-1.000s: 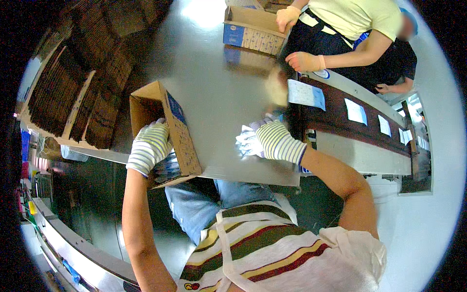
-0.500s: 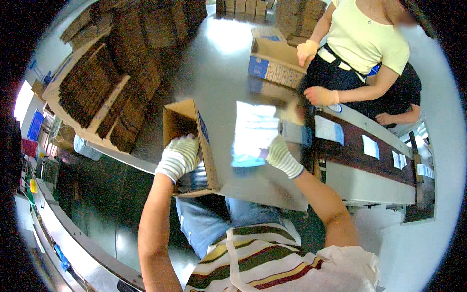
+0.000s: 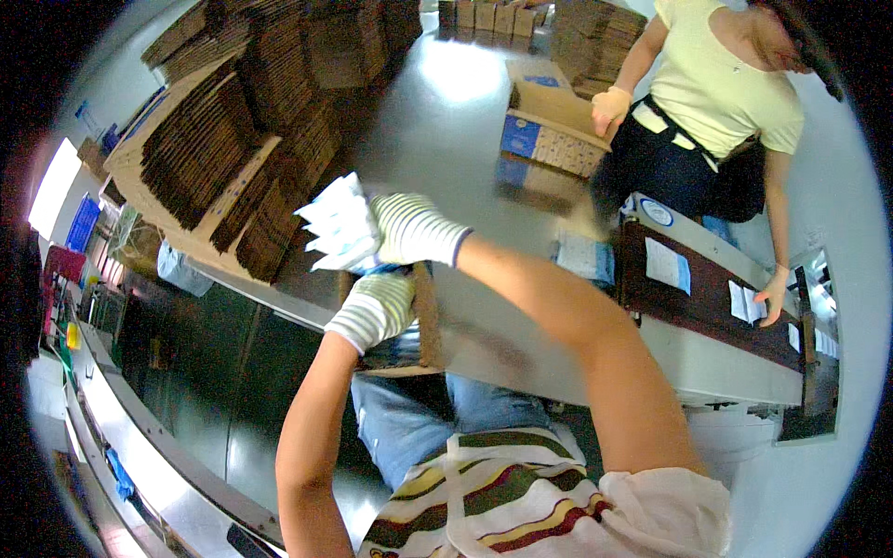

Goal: The person packs items from a stack into a cardboard box by hand, then closes the box and moves it aside.

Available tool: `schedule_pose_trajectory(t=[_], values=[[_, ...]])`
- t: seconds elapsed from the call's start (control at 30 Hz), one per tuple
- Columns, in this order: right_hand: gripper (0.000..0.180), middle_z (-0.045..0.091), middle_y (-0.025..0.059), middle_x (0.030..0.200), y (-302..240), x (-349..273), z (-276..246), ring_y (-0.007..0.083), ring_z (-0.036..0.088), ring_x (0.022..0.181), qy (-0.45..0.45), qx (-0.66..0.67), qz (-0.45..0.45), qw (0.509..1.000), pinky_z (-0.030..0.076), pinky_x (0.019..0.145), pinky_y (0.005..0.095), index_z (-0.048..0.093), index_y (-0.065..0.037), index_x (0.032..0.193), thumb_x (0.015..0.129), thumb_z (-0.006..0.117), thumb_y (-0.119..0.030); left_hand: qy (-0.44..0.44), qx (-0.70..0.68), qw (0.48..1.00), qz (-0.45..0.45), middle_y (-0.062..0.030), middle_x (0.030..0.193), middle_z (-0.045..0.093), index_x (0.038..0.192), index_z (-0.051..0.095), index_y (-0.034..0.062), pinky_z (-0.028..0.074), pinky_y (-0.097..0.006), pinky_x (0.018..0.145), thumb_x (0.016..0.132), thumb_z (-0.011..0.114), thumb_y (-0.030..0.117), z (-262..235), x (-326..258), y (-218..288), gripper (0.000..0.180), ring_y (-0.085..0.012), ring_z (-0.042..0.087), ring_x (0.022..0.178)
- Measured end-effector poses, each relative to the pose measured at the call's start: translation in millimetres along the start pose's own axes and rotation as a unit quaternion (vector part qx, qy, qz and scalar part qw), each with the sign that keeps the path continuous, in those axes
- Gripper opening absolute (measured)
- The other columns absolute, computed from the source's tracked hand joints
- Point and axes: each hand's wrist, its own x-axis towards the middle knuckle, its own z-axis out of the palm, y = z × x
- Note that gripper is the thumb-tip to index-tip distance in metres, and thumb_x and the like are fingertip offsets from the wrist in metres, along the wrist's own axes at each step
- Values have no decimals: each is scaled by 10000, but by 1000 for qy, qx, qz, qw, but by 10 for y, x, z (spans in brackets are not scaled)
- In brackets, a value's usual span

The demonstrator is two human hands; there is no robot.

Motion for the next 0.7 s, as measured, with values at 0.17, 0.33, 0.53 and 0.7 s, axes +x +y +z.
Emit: schedule_pose_trajectory(t=[0.17, 0.33, 0.53, 0.7], values=[[587, 628, 258, 931, 150, -275, 34, 397, 604, 882, 14, -60, 28, 998, 491, 822, 415, 623, 25, 986, 632, 734, -430, 53, -24, 997, -44, -214, 983, 645, 974, 657, 7, 456, -444, 875, 813, 522, 342, 207, 55, -122, 395, -359, 605, 949], [728, 554, 283, 1136, 123, -456, -145, 384, 531, 1103, -20, -28, 21, 999, 396, 992, 405, 519, 78, 1158, 648, 778, -373, 60, 29, 997, -30, -212, 1107, 606, 1097, 607, 14, 398, -437, 964, 790, 546, 373, 278, 90, -66, 476, -360, 562, 1048], [616, 556, 211, 1203, 204, -679, -369, 315, 532, 1153, 152, 250, -79, 953, 412, 982, 368, 440, 32, 1255, 757, 718, -200, -7, 2, 999, -33, -205, 985, 644, 1021, 605, 27, 489, -457, 820, 816, 539, 327, 181, 110, 62, 369, -368, 620, 917], [437, 635, 207, 1069, 102, -749, -316, 312, 617, 1020, 113, 201, -46, 972, 493, 870, 372, 607, 0, 1058, 807, 666, -352, -57, 14, 998, -31, -200, 945, 655, 944, 633, 33, 490, -446, 819, 835, 517, 295, 119, 113, 103, 306, -351, 634, 881]])
